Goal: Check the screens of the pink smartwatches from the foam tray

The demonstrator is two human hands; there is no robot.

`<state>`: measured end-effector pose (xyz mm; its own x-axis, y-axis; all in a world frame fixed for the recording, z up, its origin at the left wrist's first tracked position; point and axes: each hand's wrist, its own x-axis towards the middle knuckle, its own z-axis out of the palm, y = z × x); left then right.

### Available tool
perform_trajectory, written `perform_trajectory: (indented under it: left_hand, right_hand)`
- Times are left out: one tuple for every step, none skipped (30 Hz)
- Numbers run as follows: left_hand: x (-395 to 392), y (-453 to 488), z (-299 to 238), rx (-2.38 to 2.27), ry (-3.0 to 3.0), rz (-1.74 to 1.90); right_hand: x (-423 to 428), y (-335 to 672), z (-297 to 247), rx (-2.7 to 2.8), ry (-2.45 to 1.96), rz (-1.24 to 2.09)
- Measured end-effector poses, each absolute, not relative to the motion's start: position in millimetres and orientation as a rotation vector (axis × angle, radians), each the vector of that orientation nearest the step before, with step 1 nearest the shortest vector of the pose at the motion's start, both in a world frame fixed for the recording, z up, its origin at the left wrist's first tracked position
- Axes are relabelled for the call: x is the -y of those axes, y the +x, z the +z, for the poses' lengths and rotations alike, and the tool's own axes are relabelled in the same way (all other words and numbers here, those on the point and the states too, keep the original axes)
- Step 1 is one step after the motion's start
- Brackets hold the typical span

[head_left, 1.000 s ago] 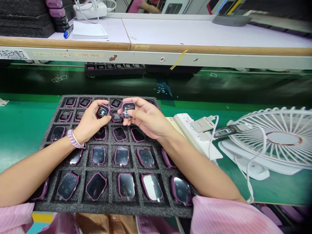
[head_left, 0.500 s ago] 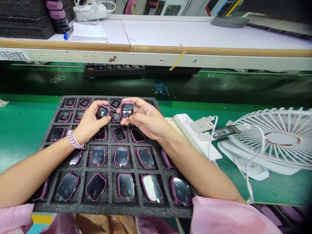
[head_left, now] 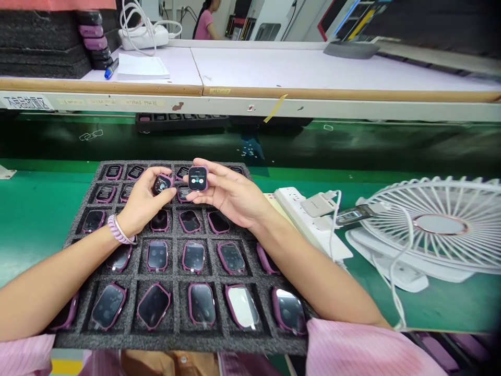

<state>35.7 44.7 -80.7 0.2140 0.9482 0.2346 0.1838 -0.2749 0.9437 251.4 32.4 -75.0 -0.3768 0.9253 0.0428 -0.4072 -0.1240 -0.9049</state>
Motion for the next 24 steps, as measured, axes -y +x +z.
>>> perform_trajectory:
  left_hand:
    - [-45.3, 35.2, -80.7, -1.08, 1.645, 1.139]
    - [-46.0, 34.7, -80.7, -1.085, 1.649, 1.137]
    - [-46.8, 34.3, -80.5, -1.098, 1.657, 1.141]
    - [-47.6, 34.0, -80.2, -1.116, 1.67, 1.152]
    - [-48.2, 33.9, -79.6, -1.136, 1.683, 1.16]
    - [-48.6, 34.0, -78.7, -1.153, 1.689, 1.165]
    - [-48.8, 34.4, -77.3, -1.163, 1.682, 1.163]
    - [-48.7, 35.0, -75.5, -1.165, 1.664, 1.151]
    - [-48.3, 36.0, -73.1, -1.163, 1.638, 1.132]
    - [-47.7, 37.5, -70.2, -1.158, 1.609, 1.105]
    - [-47.0, 39.6, -66.8, -1.148, 1.581, 1.067]
    - [-46.4, 42.5, -63.1, -1.137, 1.563, 1.027]
    - [-46.2, 46.4, -59.1, -1.12, 1.56, 0.986]
    - [-46.5, 51.4, -55.3, -1.096, 1.569, 0.946]
    - [-47.5, 57.5, -51.9, -1.064, 1.588, 0.905]
    - [-49.6, 64.7, -49.3, -1.026, 1.615, 0.857]
    - [-52.6, 73.0, -47.8, -0.987, 1.649, 0.802]
    - [-56.6, 81.9, -47.7, -0.95, 1.691, 0.744]
    - [-61.5, 91.2, -49.0, -0.918, 1.746, 0.688]
    - [-67.0, 100.5, -51.7, -0.898, 1.821, 0.64]
    - [-72.8, 109.3, -55.7, -0.895, 1.915, 0.604]
    - [-78.7, 117.1, -60.6, -0.912, 2.022, 0.585]
    - [-84.2, 123.6, -66.1, -0.943, 2.136, 0.581]
    - [-88.9, 128.4, -71.6, -0.982, 2.248, 0.58]
  right_hand:
    - [-32.3, 251.2, -75.2, 1.116, -0.686, 1.694]
    - [-32.2, 251.2, -75.2, 1.134, -0.68, 1.69]
    - [-32.1, 251.7, -74.8, 1.16, -0.674, 1.677]
    - [-32.3, 252.8, -73.7, 1.187, -0.668, 1.652]
    - [-32.7, 254.9, -71.9, 1.208, -0.66, 1.618]
    - [-33.3, 258.1, -69.2, 1.221, -0.651, 1.577]
    - [-34.1, 262.4, -65.8, 1.223, -0.642, 1.535]
    - [-34.9, 267.8, -61.7, 1.214, -0.635, 1.499]
    - [-35.3, 274.3, -57.3, 1.199, -0.634, 1.479]
    - [-35.2, 281.7, -52.8, 1.179, -0.643, 1.475]
    - [-34.3, 289.7, -48.6, 1.158, -0.661, 1.483]
    - [-32.5, 298.0, -44.9, 1.14, -0.69, 1.493]
    - [-29.8, 306.3, -42.0, 1.126, -0.725, 1.496]
    - [-26.4, 314.5, -39.9, 1.121, -0.763, 1.486]
    - [-22.4, 322.4, -38.8, 1.124, -0.801, 1.461]
    - [-18.2, 330.0, -38.9, 1.133, -0.834, 1.43]
    - [-13.9, 337.4, -40.0, 1.147, -0.861, 1.398]
    - [-9.8, 344.6, -42.3, 1.161, -0.886, 1.368]
    - [-6.0, 351.8, -45.7, 1.171, -0.911, 1.339]
    - [-2.4, 359.2, -50.2, 1.175, -0.939, 1.309]
    - [0.8, 366.5, -55.5, 1.173, -0.976, 1.273]
    - [4.0, 373.8, -61.7, 1.164, -1.02, 1.23]
    - [7.1, 380.5, -68.4, 1.151, -1.069, 1.184]
    - [10.3, 386.4, -75.5, 1.139, -1.116, 1.139]
